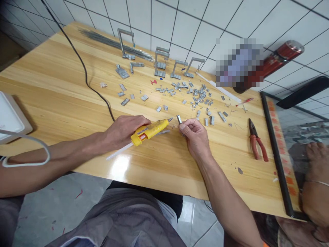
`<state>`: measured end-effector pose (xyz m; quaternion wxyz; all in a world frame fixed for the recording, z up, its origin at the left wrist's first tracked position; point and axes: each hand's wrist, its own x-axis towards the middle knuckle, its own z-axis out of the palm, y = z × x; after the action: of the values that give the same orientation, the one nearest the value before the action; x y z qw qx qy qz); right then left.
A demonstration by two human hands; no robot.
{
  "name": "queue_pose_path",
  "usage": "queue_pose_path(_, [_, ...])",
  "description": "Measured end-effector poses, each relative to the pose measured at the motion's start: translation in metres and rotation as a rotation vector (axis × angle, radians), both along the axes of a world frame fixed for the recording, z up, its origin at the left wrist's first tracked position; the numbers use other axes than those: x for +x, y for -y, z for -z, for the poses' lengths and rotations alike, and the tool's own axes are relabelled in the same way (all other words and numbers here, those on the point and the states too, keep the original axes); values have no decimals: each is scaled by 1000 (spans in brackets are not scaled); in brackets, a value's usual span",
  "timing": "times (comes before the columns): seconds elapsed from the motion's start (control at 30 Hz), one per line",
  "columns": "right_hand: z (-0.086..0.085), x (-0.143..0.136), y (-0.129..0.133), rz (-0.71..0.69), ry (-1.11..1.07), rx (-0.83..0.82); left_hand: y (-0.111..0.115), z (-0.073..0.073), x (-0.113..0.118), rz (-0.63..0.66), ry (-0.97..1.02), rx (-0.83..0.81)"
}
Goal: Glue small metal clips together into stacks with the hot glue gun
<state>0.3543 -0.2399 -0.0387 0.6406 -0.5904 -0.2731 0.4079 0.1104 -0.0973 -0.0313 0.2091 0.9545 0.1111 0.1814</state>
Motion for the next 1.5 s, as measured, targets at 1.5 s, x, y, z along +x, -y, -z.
queue_pose_path(1.5, [-12, -2, 3, -177, -142, -36, -36, -42, -12, -251, -195, -141])
